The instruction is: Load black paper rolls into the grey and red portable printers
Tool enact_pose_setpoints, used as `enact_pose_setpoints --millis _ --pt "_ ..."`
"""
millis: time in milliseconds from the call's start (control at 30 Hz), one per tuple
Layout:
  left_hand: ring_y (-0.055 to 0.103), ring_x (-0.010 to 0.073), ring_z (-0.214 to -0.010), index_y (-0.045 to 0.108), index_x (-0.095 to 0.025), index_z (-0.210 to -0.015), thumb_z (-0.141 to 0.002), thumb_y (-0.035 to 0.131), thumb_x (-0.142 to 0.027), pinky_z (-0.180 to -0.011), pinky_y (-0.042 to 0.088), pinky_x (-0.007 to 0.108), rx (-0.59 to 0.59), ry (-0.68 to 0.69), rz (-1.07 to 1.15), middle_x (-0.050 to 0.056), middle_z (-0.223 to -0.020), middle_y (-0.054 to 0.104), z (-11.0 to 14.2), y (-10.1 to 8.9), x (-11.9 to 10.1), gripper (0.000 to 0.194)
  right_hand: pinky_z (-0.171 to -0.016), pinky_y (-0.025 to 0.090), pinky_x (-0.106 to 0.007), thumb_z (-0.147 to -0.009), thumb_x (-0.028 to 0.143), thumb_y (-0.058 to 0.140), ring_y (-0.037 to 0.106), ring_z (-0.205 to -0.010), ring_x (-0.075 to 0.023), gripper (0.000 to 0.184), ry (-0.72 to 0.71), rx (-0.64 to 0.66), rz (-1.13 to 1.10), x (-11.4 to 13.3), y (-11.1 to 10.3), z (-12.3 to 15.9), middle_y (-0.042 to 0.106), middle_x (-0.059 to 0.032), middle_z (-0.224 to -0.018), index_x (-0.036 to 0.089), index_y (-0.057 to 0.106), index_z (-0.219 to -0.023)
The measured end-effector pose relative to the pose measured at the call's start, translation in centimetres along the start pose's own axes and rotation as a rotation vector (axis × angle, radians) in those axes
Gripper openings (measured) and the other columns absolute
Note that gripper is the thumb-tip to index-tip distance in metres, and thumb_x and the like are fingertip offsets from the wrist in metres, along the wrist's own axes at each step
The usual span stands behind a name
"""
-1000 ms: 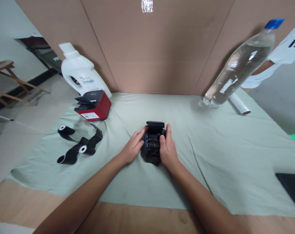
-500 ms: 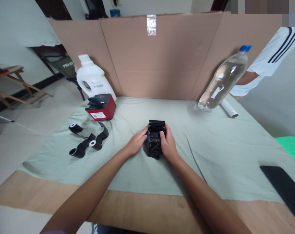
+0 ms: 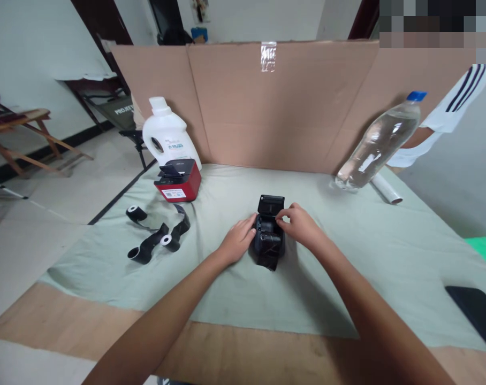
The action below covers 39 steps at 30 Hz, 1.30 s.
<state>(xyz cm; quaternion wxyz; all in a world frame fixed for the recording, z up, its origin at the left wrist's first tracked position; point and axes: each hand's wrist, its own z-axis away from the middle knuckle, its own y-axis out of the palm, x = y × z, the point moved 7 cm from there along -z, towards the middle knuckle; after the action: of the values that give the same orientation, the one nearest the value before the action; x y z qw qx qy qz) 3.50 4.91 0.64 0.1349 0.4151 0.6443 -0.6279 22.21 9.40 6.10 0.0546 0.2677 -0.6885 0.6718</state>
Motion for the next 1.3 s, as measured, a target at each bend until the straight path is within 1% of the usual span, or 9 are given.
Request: enact_pose_setpoints --millis 133,233,433,600,667,800,933,1100,1300 --pt "0.046 0.0263 -0.144 0.039 -0.016 -0.159 -0.105 0.031 -0.037 -0.123 0.035 0.045 0.018 0.004 -0.009 0.01 -0.16 0.047 0.0 0.0 0.0 0.059 -0.077 0.051 -0.035 -0.077 0.021 0.071 0.067 -0.081 -0.0241 0.026 -0.002 0.254 0.202 1.0 0.8 -1.8 0.07 -0.0095 -0.096 0.025 0.084 -0.1" --pt "0.046 0.0253 -0.145 0.039 -0.017 -0.159 -0.106 0.031 -0.038 -0.122 0.035 0.044 0.028 0.014 -0.01 0.008 -0.161 0.045 0.0 0.0 0.0 0.058 -0.07 0.049 -0.034 -0.073 0.018 0.072 0.069 -0.085 -0.0272 0.031 0.034 0.32 0.307 1.7 1.6 -2.1 0.073 -0.0115 -0.102 0.025 0.083 -0.1" --pt "0.047 0.0258 -0.144 0.04 -0.014 -0.158 -0.106 0.031 -0.037 -0.122 0.036 0.043 0.016 0.024 -0.014 0.009 -0.161 0.047 0.0 -0.1 -0.1 0.058 -0.07 0.048 -0.033 -0.071 0.013 0.071 0.069 -0.087 -0.0275 0.027 0.018 0.246 0.328 2.1 1.3 -2.3 0.072 -0.0136 -0.105 0.02 0.078 -0.096" --pt "0.049 0.027 -0.142 0.048 -0.013 -0.153 -0.104 0.039 -0.035 -0.121 0.038 0.047 -0.048 0.065 0.082 0.013 -0.156 0.052 0.0 -0.2 0.2 0.054 -0.066 0.046 -0.032 -0.072 0.02 0.07 0.065 -0.073 -0.0215 0.022 0.027 0.048 0.129 2.2 -3.3 -1.7 0.071 -0.006 -0.091 0.022 0.064 -0.093" --pt "0.054 0.0259 -0.136 0.056 -0.016 -0.146 -0.103 0.045 -0.033 -0.118 0.043 0.045 -0.197 0.107 0.182 0.013 -0.147 0.061 0.0 -1.9 0.2 0.048 -0.062 0.045 -0.031 -0.077 0.026 0.068 0.064 -0.069 -0.0203 0.02 0.057 0.022 0.039 3.3 -5.1 -0.9 0.07 -0.003 -0.086 0.023 0.058 -0.094" --pt "0.065 0.0226 -0.115 0.066 -0.019 -0.131 -0.103 0.051 -0.033 -0.103 0.052 0.042 -0.625 0.238 0.243 0.012 -0.124 0.072 1.9 -8.6 -0.9 0.035 -0.062 0.044 -0.031 -0.084 0.032 0.064 0.064 -0.071 -0.0199 0.018 -0.007 0.042 -0.139 8.3 -6.3 0.5 0.07 -0.0028 -0.09 0.024 0.053 -0.095" --pt "0.067 0.0225 -0.111 0.07 -0.021 -0.124 -0.101 0.061 -0.032 -0.099 0.053 0.041 -0.743 0.374 0.039 0.01 -0.12 0.074 4.8 -13.2 -3.6 0.028 -0.063 0.043 -0.03 -0.087 0.03 0.062 0.059 -0.069 -0.0172 0.015 -0.148 0.106 -0.243 13.8 -5.0 0.6 0.064 0.0015 -0.081 0.025 0.053 -0.098" --pt "0.07 0.0223 -0.105 0.073 -0.023 -0.118 -0.098 0.066 -0.029 -0.094 0.052 0.039 -0.797 0.354 -0.172 0.008 -0.115 0.077 6.8 -14.2 -3.7 0.022 -0.068 0.041 -0.029 -0.087 0.022 0.063 0.058 -0.074 -0.0163 0.013 -0.291 0.11 -0.259 17.8 -3.3 -0.5 0.064 0.0012 -0.086 0.024 0.057 -0.098" --pt "0.073 0.0237 -0.103 0.069 -0.021 -0.125 -0.099 0.064 -0.033 -0.09 0.053 0.036 -0.728 0.236 -0.236 0.01 -0.114 0.077 6.2 -12.8 -1.5 0.03 -0.068 0.039 -0.03 -0.088 0.022 0.066 0.058 -0.076 -0.0174 0.01 -0.319 0.101 -0.283 18.6 -1.3 -0.8 0.065 0.0007 -0.085 0.022 0.056 -0.093"
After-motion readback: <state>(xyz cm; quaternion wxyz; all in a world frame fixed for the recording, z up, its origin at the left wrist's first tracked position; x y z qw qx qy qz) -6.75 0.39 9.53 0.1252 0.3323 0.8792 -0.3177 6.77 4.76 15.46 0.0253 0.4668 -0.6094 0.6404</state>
